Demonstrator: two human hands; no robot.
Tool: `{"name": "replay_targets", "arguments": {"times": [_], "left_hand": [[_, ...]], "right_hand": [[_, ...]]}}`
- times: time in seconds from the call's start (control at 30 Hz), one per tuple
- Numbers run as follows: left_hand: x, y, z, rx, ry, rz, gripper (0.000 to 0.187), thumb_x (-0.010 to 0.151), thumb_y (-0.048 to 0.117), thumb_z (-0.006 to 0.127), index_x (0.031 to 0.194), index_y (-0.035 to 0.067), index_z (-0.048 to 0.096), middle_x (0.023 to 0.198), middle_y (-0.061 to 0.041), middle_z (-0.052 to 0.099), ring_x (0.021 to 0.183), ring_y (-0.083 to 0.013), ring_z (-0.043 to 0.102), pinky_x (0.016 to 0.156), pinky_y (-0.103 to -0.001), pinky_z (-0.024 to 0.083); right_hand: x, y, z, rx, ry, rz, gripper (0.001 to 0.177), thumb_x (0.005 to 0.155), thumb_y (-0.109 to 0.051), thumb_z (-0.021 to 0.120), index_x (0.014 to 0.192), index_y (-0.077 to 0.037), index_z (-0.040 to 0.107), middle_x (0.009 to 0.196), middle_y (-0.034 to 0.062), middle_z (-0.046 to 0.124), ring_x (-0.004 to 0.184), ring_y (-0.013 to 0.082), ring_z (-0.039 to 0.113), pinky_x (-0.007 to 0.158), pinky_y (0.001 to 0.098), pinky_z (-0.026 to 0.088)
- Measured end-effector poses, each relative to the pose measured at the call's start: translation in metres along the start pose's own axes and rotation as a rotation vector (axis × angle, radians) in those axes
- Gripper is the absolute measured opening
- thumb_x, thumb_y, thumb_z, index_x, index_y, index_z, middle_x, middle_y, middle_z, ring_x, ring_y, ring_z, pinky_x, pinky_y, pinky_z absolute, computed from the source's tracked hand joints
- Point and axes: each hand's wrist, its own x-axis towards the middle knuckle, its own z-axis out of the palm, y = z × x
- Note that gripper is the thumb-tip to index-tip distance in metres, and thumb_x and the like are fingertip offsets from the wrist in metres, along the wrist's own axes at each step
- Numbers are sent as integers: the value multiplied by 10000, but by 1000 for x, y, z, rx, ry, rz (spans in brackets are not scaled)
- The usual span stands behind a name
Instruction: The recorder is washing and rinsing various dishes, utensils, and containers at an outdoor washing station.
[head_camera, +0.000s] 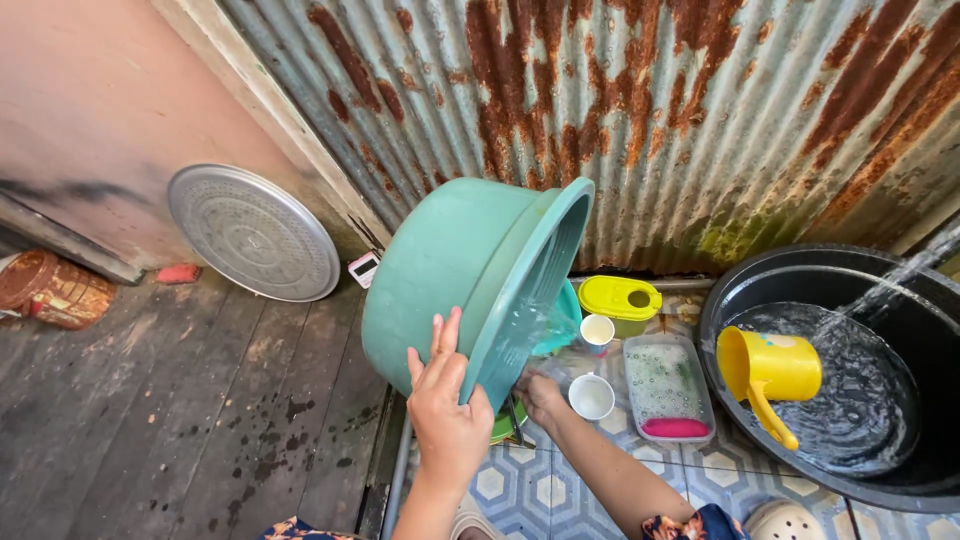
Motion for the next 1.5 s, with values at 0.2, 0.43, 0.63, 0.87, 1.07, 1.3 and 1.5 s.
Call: {"name": "replay_targets", "arguments": {"times": [0.2,0.43,0.63,0.87,1.07,1.3,1.5], "left_hand": [[-4,5,2,44,-4,73,189,657,-119,573,756,-4,461,1503,-176,553,1460,-409,441,1156,-744,208],[7,-17,-8,34,-14,54,196,649,-123,591,812,-42,519,1508,-167,559,1461,-403,445,1162,-693,232],[4,-106,-8,-455,254,-405,526,751,-160,567,1260,-53,648,1189,-126,701,1028,-137,670,890,-266,538],[-7,-180,3,-741,387,-602,277,719,-186,545,912,6,597,865,-63,683,678,-117,597,591,-250,463],[-14,-185,22,-823,366,-751,326,693,-184,545,926,31,618,843,-58,690,671,-138,619,562,-261,480],[-11,-183,41,-977,305,-812,407,616,-196,530,930,47,625,823,-54,694,658,-153,630,547,-271,501],[-15,-188,51,-960,289,-808,371,633,-191,533,915,26,641,796,-66,679,638,-155,612,536,-268,479]], "right_hand": [[32,12,-7,54,-2,-22,328,859,175,424,1090,-17,555,963,100,641,877,271,668,828,441,591],[-6,-33,1,-341,8,19,478,838,90,437,1286,8,580,1112,185,703,917,333,679,749,456,568],[-41,-148,-95,-1602,174,-274,332,757,-153,689,1028,36,726,1015,275,714,978,401,713,850,470,579],[-158,-300,-189,-1565,973,-479,537,838,-285,696,1222,88,663,1252,298,655,1166,431,629,991,471,498],[-136,-265,-334,-1523,837,165,694,815,-553,746,1239,-4,727,1229,255,723,1130,388,720,962,473,587],[-197,-319,-315,-1654,1045,224,547,834,-388,770,1260,-46,741,1323,216,696,1247,389,653,1018,490,523],[-171,-317,-384,-1600,1160,177,495,906,-388,686,1228,-18,757,1295,222,714,1222,395,664,976,517,536]]}}
